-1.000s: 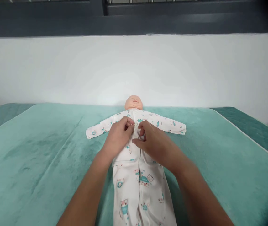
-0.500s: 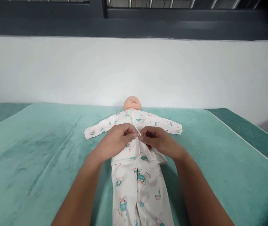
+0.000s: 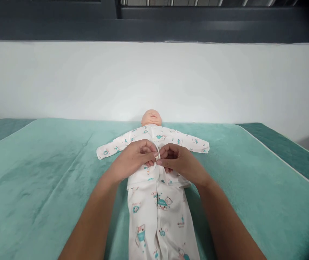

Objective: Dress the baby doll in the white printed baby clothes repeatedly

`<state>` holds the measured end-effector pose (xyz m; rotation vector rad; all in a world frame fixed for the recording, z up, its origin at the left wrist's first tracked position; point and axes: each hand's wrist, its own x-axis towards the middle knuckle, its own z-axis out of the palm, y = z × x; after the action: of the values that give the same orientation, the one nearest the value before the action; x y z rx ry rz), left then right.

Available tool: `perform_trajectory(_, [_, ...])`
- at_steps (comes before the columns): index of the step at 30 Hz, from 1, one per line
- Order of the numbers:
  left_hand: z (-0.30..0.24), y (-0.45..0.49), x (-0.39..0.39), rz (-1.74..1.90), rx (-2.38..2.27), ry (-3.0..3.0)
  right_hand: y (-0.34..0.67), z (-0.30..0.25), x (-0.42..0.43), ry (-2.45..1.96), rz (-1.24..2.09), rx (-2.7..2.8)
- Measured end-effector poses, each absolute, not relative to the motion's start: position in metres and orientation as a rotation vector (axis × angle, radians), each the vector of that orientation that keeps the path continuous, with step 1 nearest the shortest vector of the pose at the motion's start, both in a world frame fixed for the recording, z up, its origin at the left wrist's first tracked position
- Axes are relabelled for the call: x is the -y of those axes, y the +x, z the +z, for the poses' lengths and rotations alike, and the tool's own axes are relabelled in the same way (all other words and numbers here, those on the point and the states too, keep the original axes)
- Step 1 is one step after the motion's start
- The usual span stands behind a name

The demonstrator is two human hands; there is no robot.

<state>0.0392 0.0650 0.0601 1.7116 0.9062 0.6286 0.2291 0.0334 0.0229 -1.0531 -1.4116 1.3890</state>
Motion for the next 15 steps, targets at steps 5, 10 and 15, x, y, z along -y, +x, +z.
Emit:
perform_trajectory(5, [0.0586, 0.038, -0.0634, 0.626, -0.888, 1.76, 0.2285, 0.0242, -0.0333, -1.055, 1.431, 1.417])
perform_trajectory(10, [0.0553, 0.0423, -0.0615, 0.614, -0.988, 1.834, 0.2221, 0.0248, -0.0319, -1.164, 1.374, 1.439])
perform_trajectory(15, [0.0554, 0.041, -0.0633, 0.642, -0.853, 1.658, 0.221, 0.0221, -0.0331, -1.117, 1.415, 1.429])
